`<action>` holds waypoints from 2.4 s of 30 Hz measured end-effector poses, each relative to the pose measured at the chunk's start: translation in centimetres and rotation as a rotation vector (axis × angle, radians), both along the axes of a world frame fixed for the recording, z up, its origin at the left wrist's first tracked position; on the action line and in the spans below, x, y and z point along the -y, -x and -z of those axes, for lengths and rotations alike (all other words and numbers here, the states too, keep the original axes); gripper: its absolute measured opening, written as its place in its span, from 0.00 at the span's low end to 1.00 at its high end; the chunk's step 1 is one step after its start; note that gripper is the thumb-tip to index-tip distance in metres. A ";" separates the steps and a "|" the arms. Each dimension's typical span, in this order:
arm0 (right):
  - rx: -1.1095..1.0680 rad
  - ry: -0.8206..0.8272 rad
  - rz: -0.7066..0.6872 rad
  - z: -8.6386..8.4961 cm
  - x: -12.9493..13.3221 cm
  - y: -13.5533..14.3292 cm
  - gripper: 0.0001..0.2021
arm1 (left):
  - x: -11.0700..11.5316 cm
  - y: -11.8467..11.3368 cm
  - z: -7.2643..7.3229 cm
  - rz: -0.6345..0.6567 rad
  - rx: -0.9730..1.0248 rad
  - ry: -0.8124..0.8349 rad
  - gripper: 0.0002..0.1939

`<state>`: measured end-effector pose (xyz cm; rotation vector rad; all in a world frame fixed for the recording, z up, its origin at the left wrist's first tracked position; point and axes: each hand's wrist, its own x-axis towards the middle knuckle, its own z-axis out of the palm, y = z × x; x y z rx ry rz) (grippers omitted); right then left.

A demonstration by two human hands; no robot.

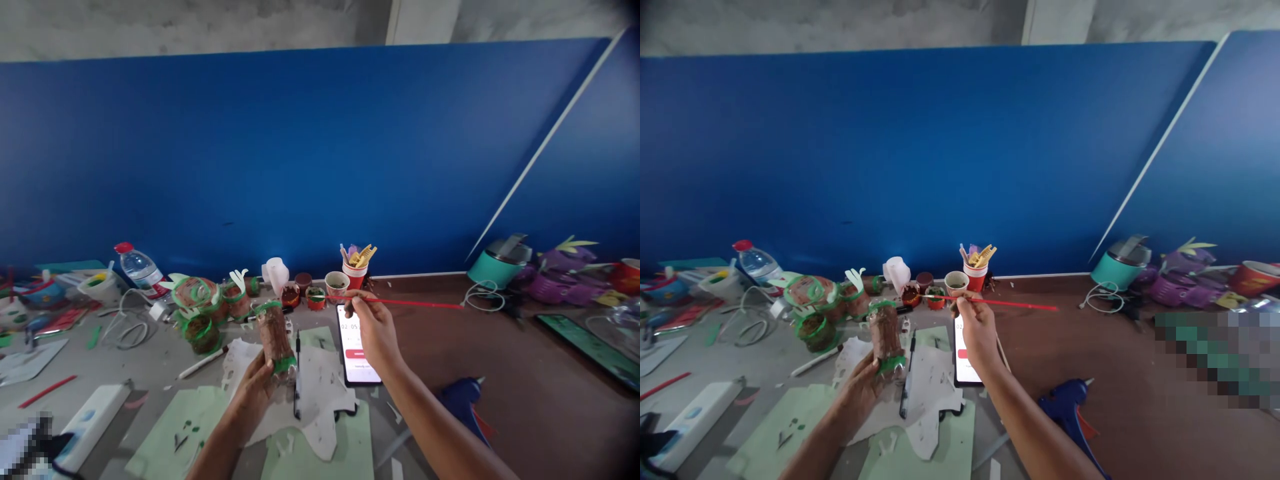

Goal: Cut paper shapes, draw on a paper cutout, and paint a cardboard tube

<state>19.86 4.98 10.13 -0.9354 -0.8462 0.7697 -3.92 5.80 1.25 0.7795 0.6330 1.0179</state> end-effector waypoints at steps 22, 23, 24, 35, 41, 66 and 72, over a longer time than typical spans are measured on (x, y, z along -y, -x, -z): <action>0.242 0.094 -0.001 0.3 -1.0 0.1 0.13 | 0.0 -0.3 -0.4 -0.045 0.052 0.048 0.23; 0.247 0.097 0.000 0.1 -1.1 0.2 0.14 | 0.0 -0.3 -0.4 -0.032 0.061 0.029 0.23; 0.254 0.100 0.002 -0.1 -1.2 0.4 0.14 | 0.1 -0.3 -0.4 -0.017 0.072 0.009 0.23; 0.111 -0.026 0.054 -0.3 -2.4 1.4 0.16 | 0.5 -0.3 -1.2 0.013 0.056 -0.018 0.28; 0.167 0.004 0.214 -0.7 -3.8 0.6 0.14 | 0.1 -0.4 -0.4 -0.011 0.034 -0.025 0.27; 0.731 0.200 0.256 1.4 -7.7 -1.8 0.17 | -1.0 -0.8 0.3 -0.023 -0.048 0.075 0.34; 0.743 0.213 0.214 2.3 -8.2 -1.2 0.15 | -1.1 -0.3 0.9 -0.009 -0.064 0.061 0.36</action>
